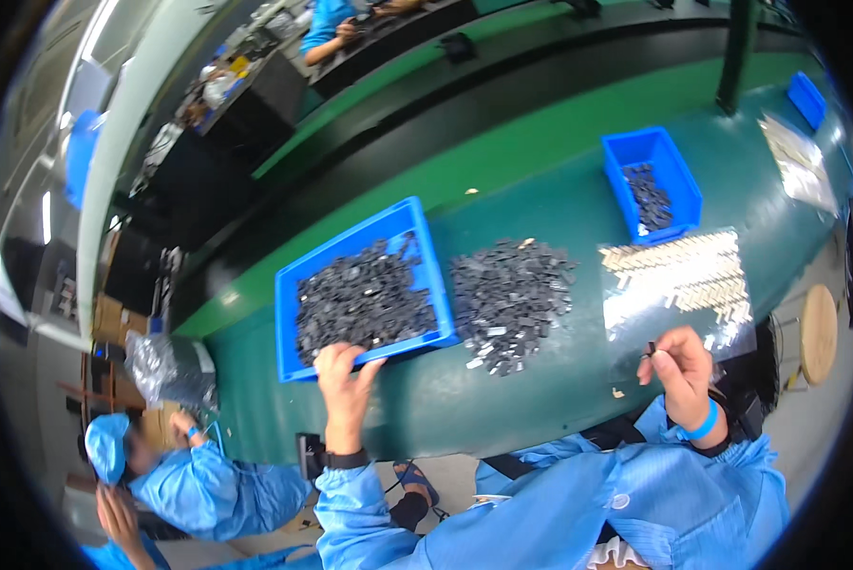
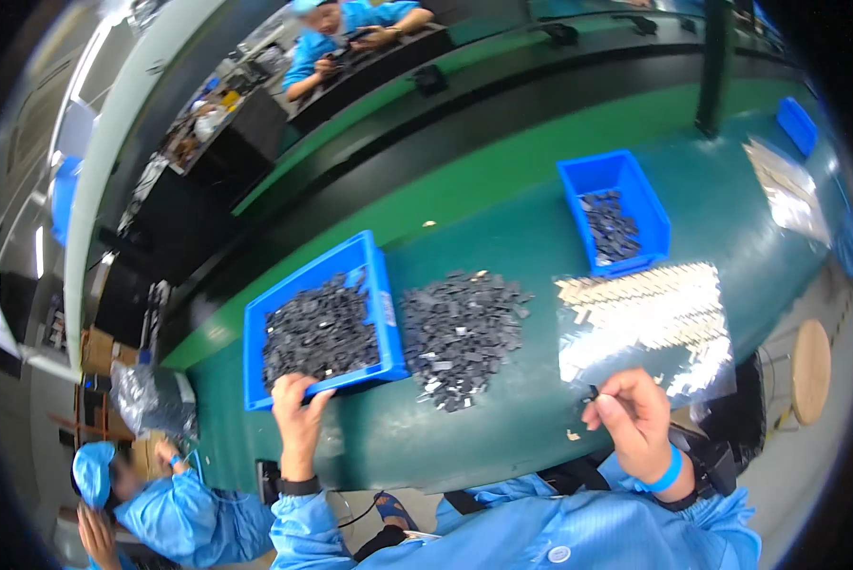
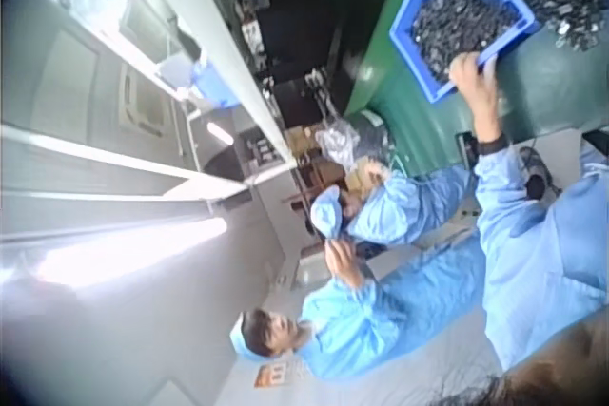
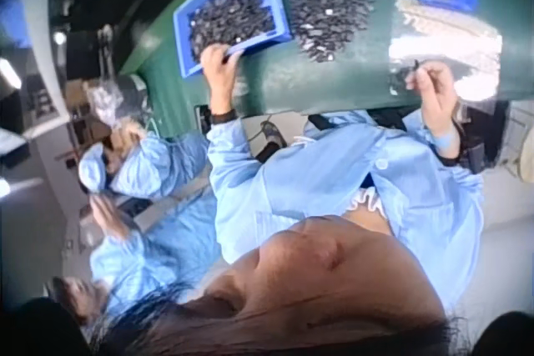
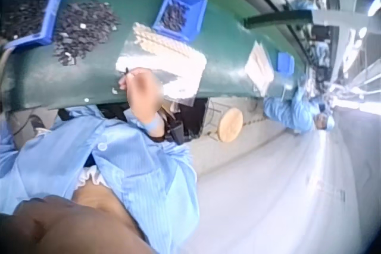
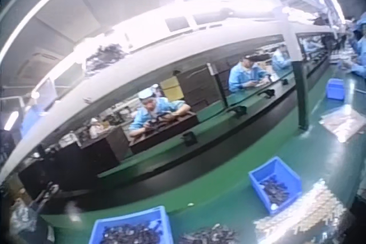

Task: Assembling small black plastic components and gold contacts at a factory assembly line workstation.

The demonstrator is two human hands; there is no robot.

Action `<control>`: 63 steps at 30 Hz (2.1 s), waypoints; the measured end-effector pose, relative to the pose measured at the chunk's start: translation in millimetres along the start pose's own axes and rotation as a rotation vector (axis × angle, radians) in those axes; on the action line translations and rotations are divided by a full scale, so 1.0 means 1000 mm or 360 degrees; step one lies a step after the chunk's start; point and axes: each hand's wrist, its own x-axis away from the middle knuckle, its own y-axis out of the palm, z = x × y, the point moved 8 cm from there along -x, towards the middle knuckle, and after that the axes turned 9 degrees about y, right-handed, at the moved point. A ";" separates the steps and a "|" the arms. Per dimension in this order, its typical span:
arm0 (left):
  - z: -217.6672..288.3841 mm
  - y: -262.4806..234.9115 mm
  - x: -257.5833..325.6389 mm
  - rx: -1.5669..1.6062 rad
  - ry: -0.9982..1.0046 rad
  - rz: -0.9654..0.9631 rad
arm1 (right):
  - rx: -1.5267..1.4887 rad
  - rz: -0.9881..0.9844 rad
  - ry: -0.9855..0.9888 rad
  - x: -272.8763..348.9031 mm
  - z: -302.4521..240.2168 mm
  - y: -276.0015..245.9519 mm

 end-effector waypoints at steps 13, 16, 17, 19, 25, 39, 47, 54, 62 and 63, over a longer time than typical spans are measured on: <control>-0.007 -0.013 0.000 0.0106 -0.0100 -0.0059 | 0.0262 0.0060 -0.0040 -0.013 -0.003 -0.004; -0.015 -0.016 0.000 0.0110 -0.0163 -0.0006 | 0.0327 0.0105 -0.0017 -0.016 0.000 -0.007; -0.014 -0.015 -0.004 0.0122 -0.0156 -0.0018 | 0.0364 0.0113 -0.0008 -0.016 0.001 -0.006; 0.008 0.004 -0.015 -0.0177 0.0192 -0.0335 | 0.0354 0.0128 0.0013 -0.017 0.006 -0.004; 0.016 0.024 -0.033 -0.0148 0.0437 -0.0848 | 0.0461 0.0008 -0.0037 -0.024 0.006 0.012; 0.029 -0.040 0.005 -0.0373 0.0408 -0.1156 | 0.0488 -0.0103 -0.0064 -0.021 0.001 0.022; 0.020 -0.034 0.057 -0.0502 0.0268 -0.1140 | 0.0558 -0.0172 -0.0108 -0.007 0.002 0.028; -0.002 -0.053 0.073 -0.0561 0.0043 -0.0958 | 0.0603 -0.0076 -0.0079 0.002 0.007 0.020; 0.018 -0.074 0.062 -0.0465 -0.0377 -0.0756 | 0.0795 -0.0089 -0.0391 0.003 -0.004 0.022; 0.020 -0.071 0.060 -0.0406 -0.0394 -0.0703 | 0.0851 -0.0026 -0.0375 0.004 -0.003 0.016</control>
